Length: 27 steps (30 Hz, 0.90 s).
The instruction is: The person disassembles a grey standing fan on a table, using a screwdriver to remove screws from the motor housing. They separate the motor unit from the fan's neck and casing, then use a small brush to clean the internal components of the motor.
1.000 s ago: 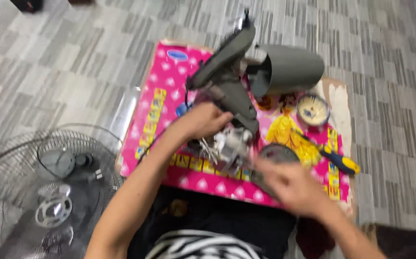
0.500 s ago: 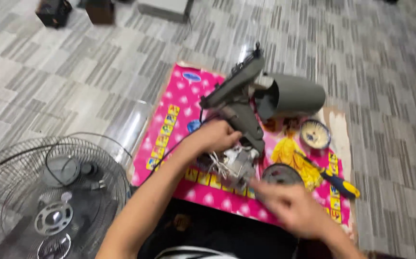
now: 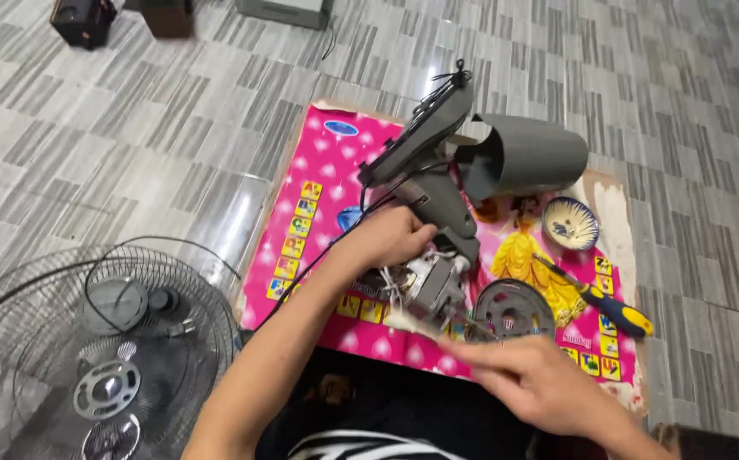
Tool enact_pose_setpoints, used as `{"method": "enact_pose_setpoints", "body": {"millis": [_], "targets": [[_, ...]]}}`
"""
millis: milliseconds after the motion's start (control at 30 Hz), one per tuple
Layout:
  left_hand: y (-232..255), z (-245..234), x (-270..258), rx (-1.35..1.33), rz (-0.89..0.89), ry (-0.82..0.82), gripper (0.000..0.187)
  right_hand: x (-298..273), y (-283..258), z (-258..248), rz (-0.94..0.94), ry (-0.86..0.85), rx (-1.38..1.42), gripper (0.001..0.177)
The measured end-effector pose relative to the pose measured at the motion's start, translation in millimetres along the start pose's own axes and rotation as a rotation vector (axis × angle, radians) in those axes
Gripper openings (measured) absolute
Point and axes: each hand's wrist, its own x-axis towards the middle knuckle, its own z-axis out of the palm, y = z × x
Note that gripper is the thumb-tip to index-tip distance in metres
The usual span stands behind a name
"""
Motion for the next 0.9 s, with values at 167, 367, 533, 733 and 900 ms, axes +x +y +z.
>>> {"method": "enact_pose_setpoints", "body": {"millis": [167, 367, 533, 733, 900], "targets": [[-6.1, 4.3, 4.2, -0.002, 0.019, 0.022, 0.049, -0.5, -3.2, 15.6, 0.078, 0.158, -0.15, 0.059], [-13.5, 12.9, 11.2, 0.033, 0.044, 0.048, 0.047, -10.6, 5.1, 41.5, -0.06, 0.188, -0.497, 0.056], [-8.2, 9.2, 10.0, -0.001, -0.015, 0.043, 0.045, -20.3, 1.4, 68.1, -0.145, 0.119, -0.715, 0.065], [-6.9, 3.5, 10.9, 0.012, -0.009, 0.047, 0.047, -20.9, 17.8, 83.1, -0.117, 0.217, -0.875, 0.068], [-19.6, 12.7, 22.5, 0.02, 0.121, 0.123, 0.046, -15.9, 34.5, 75.8, -0.231, 0.377, -0.936, 0.061]]}}
